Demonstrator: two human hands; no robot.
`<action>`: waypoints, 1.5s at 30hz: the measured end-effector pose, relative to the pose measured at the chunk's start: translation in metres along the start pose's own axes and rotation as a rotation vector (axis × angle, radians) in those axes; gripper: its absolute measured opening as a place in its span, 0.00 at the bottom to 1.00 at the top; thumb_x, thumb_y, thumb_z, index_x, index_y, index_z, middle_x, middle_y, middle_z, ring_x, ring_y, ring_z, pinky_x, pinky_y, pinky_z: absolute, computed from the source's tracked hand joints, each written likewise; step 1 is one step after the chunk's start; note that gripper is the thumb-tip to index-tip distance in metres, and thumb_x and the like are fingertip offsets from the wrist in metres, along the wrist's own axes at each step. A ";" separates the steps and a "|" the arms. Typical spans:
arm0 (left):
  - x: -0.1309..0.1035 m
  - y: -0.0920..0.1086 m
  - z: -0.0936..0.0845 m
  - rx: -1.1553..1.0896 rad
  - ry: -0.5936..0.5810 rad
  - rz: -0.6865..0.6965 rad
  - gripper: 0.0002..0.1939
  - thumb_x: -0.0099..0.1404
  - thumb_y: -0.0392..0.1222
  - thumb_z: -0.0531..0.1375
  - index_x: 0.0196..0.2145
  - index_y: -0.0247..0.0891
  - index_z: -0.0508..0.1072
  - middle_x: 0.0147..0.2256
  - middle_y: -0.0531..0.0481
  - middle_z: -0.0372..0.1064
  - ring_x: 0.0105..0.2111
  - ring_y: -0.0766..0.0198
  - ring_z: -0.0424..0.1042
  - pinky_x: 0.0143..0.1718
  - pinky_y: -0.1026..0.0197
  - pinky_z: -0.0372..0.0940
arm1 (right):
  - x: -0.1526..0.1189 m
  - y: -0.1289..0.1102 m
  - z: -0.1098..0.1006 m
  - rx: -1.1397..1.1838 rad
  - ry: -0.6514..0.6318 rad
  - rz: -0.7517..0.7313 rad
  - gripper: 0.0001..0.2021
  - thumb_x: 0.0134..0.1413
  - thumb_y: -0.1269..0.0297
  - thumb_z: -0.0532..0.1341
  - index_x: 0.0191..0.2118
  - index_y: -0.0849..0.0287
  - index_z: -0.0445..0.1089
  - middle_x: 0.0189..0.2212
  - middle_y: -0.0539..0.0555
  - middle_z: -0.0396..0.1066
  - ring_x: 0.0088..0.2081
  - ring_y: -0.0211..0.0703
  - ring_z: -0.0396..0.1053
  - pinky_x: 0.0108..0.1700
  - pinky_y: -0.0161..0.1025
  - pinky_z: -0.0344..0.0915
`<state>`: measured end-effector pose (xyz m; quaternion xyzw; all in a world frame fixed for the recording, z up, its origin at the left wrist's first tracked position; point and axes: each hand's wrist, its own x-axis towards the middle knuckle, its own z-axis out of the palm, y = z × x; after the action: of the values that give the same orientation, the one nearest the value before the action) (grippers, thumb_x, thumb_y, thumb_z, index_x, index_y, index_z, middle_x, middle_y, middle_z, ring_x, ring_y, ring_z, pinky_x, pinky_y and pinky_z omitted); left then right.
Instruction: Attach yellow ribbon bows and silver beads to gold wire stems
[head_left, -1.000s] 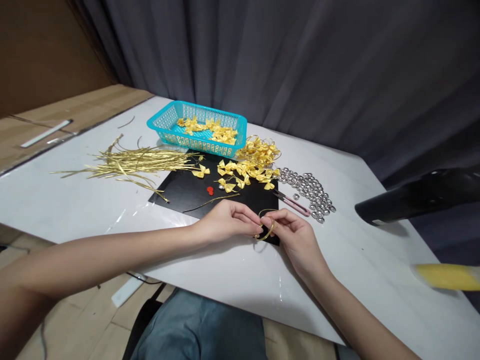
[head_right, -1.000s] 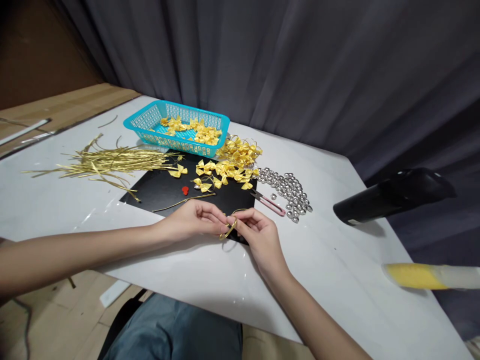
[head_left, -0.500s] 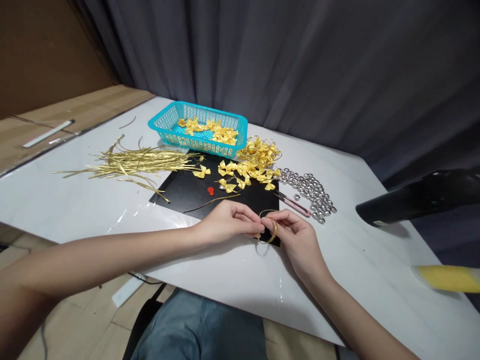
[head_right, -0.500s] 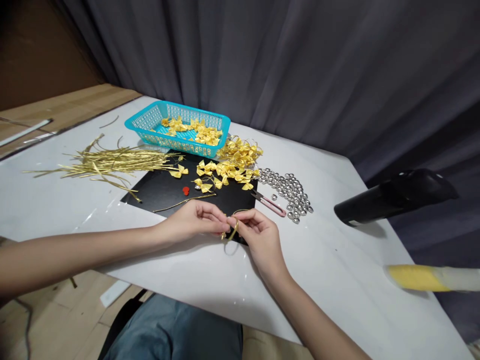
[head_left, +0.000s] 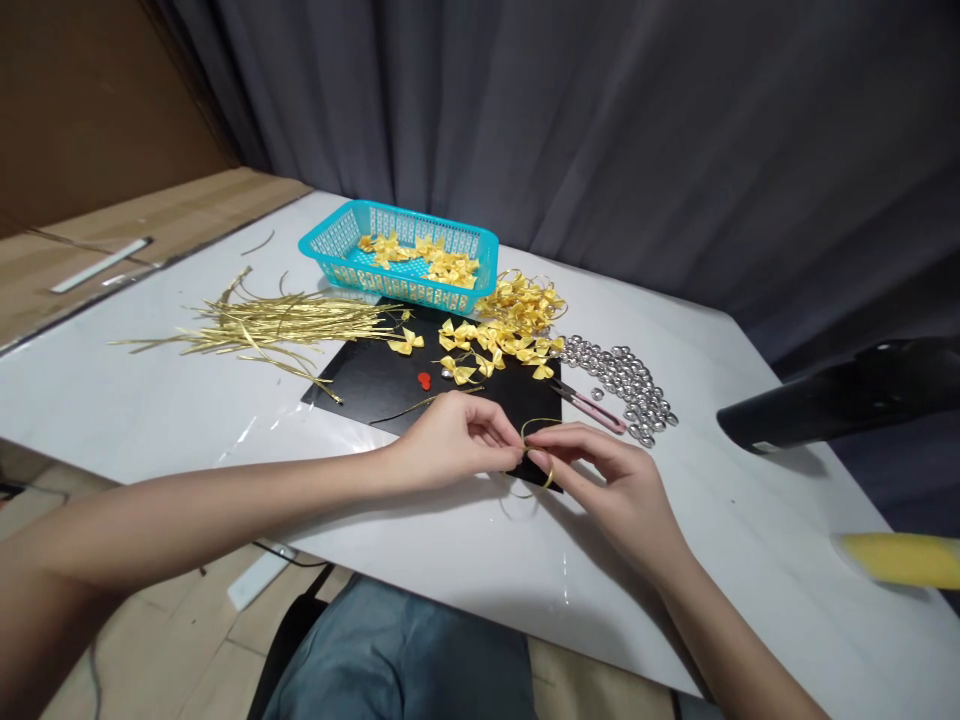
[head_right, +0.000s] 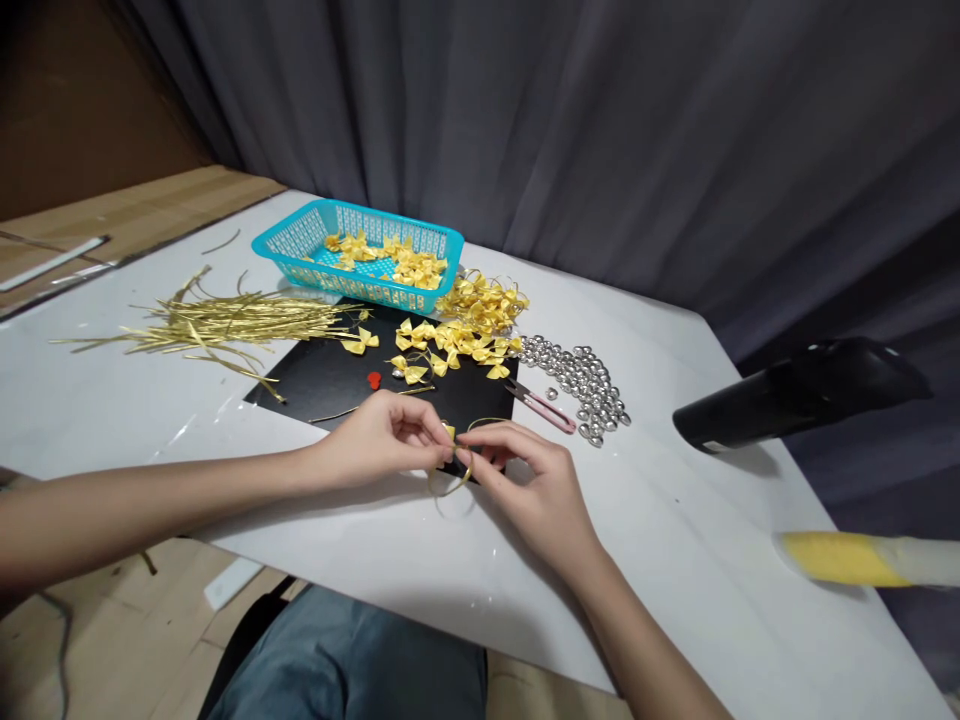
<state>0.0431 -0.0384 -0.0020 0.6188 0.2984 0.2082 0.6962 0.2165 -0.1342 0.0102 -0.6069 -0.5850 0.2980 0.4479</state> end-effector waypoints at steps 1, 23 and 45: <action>0.000 -0.001 0.000 0.009 -0.003 0.003 0.03 0.52 0.33 0.66 0.27 0.32 0.77 0.27 0.50 0.76 0.26 0.70 0.72 0.29 0.69 0.64 | 0.000 0.000 0.000 -0.027 -0.009 -0.026 0.05 0.53 0.62 0.67 0.35 0.54 0.80 0.34 0.55 0.79 0.34 0.47 0.74 0.34 0.41 0.69; 0.010 0.007 -0.028 0.808 0.011 0.338 0.14 0.61 0.38 0.61 0.45 0.35 0.72 0.44 0.42 0.72 0.45 0.56 0.70 0.47 0.56 0.64 | -0.001 -0.001 -0.010 -0.023 0.091 0.066 0.08 0.53 0.56 0.66 0.31 0.55 0.78 0.29 0.54 0.76 0.30 0.45 0.71 0.33 0.41 0.67; 0.016 0.000 -0.021 0.177 -0.047 0.001 0.06 0.54 0.35 0.66 0.25 0.33 0.72 0.22 0.53 0.71 0.21 0.70 0.69 0.24 0.68 0.65 | -0.001 0.002 0.004 0.382 -0.269 0.356 0.12 0.52 0.53 0.68 0.32 0.58 0.75 0.30 0.53 0.73 0.30 0.38 0.71 0.35 0.37 0.71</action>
<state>0.0409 -0.0129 -0.0061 0.6827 0.2990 0.1667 0.6456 0.2138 -0.1345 0.0069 -0.5597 -0.4566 0.5546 0.4131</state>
